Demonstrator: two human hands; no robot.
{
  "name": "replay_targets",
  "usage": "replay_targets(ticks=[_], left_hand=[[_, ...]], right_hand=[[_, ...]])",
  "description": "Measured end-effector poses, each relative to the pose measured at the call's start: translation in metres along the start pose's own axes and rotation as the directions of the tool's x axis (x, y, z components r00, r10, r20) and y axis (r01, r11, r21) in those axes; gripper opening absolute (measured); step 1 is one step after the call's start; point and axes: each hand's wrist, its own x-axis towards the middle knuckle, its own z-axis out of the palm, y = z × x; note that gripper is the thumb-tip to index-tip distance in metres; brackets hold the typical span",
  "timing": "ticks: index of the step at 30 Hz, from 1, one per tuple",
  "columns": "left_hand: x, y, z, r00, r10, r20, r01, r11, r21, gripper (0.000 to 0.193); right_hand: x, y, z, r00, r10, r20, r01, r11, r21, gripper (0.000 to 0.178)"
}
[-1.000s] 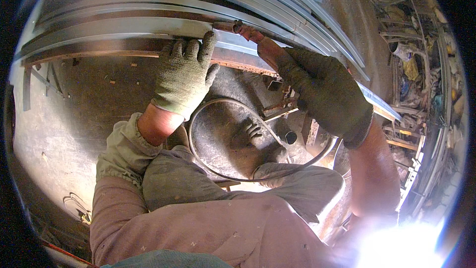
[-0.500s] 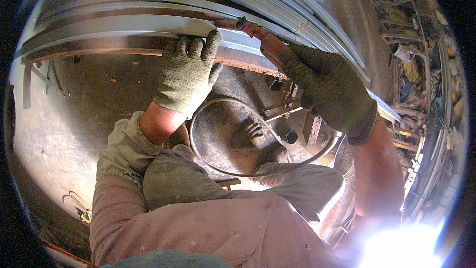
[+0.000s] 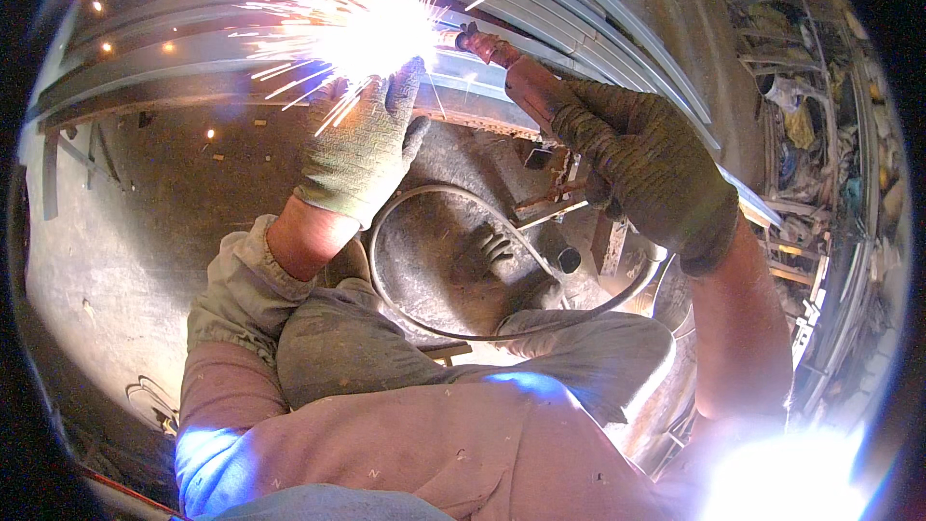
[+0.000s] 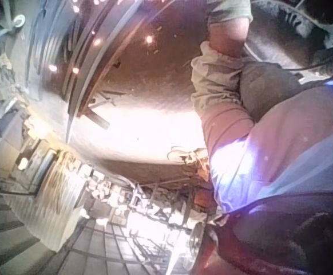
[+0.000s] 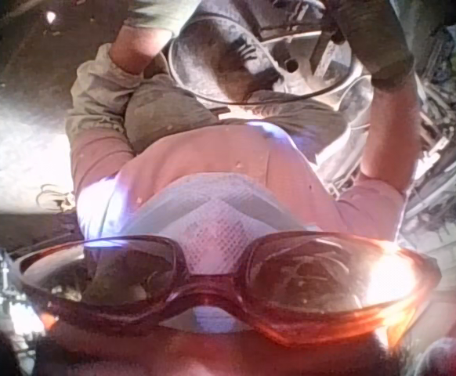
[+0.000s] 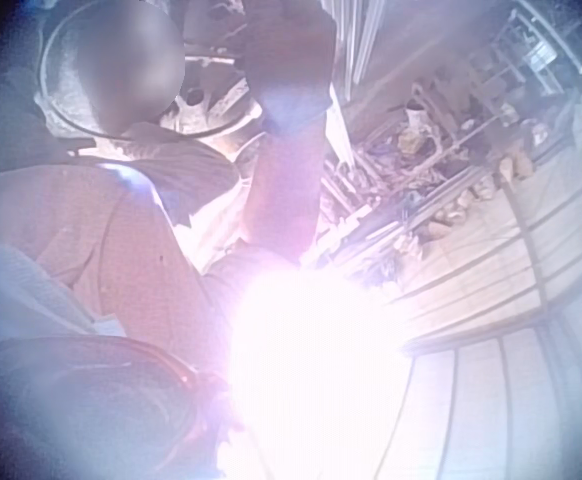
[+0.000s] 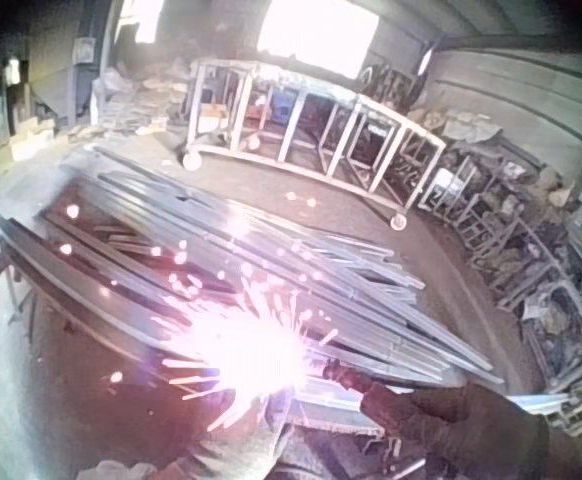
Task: The person welds a long metal bar to a curved metal frame using a welding torch. They adjust the bar's position multiple times and continue welding along the seam, producing bright sparks.
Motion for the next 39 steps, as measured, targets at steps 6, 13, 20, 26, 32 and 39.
replay_targets(ticks=[6,13,20,26,32,39], left_hand=[[0.006,-0.002,-0.009,0.998,0.038,-0.047,-0.038,0.999,-0.01,0.077],[0.004,0.001,-0.009,0.999,0.024,-0.041,-0.023,0.999,0.027,0.074],[0.004,0.002,-0.01,0.999,-0.007,-0.032,0.006,1.0,-0.019,0.075],[0.005,0.001,-0.009,1.0,0.008,-0.028,-0.009,0.999,-0.039,0.075],[0.005,0.0,-0.005,0.998,0.029,-0.048,-0.03,0.999,-0.033,0.076],[0.007,-0.002,-0.003,0.991,0.044,-0.123,-0.042,0.999,0.015,0.085]], right_hand=[[-0.001,-0.003,0.005,0.999,-0.039,-0.007,0.039,0.999,0.018,0.05],[0.0,0.004,0.004,1.0,0.004,-0.013,-0.003,0.997,0.078,0.051],[-0.005,0.0,0.005,0.999,-0.036,0.006,0.035,0.998,0.045,0.051],[-0.003,0.013,0.01,0.999,-0.031,-0.012,0.033,0.978,0.206,0.05],[-0.009,0.012,0.019,0.999,0.051,-0.002,-0.047,0.938,0.342,0.045],[-0.002,0.027,0.018,0.97,-0.205,-0.129,0.238,0.908,0.346,0.051]])
